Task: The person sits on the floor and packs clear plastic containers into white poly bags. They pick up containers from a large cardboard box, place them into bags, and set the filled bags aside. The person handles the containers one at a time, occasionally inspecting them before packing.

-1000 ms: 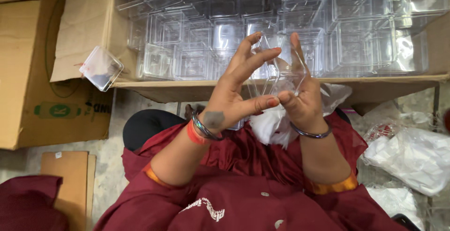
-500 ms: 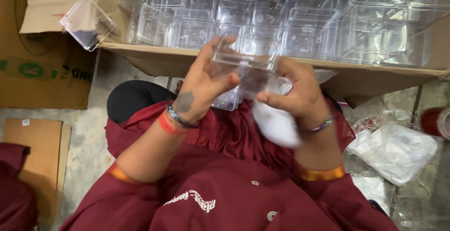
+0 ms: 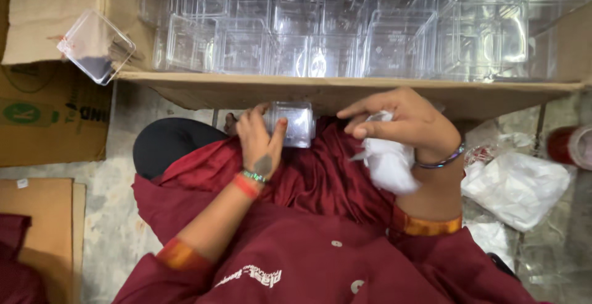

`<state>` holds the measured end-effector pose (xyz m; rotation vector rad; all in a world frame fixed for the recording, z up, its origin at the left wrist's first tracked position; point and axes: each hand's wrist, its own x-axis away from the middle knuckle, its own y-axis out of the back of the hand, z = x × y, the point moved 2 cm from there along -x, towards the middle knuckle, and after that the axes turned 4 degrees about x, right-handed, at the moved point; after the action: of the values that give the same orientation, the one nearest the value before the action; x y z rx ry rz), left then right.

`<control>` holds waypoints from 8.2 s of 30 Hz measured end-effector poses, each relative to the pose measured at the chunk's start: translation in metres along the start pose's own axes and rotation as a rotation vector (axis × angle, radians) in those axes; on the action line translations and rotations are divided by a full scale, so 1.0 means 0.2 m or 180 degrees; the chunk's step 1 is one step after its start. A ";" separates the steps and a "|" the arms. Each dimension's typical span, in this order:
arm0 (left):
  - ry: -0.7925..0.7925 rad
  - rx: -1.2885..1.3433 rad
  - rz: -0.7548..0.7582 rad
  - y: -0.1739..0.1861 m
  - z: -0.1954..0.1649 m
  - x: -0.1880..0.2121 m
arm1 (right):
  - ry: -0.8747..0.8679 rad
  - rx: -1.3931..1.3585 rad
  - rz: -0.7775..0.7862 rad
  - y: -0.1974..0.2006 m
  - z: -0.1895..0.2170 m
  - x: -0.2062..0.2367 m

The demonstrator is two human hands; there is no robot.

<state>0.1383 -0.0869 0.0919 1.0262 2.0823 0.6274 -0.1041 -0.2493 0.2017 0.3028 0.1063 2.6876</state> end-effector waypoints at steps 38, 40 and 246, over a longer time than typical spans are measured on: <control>0.1457 -0.1813 0.0843 0.36 0.66 -0.99 | 0.1493 -0.1989 -0.1069 -0.09 -0.05 -0.15; 0.1115 -0.1622 0.0394 0.34 0.70 -0.93 | 0.1432 -0.2060 -0.1068 -0.11 -0.05 -0.14; -0.0184 0.3144 0.1766 0.36 -0.66 -0.40 | 0.2122 -0.1387 -0.1531 -0.19 -0.03 -0.07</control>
<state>0.1033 -0.1254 0.2545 2.1686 2.0413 -0.2665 -0.0766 -0.2210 0.1885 -0.6698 -0.1868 2.1464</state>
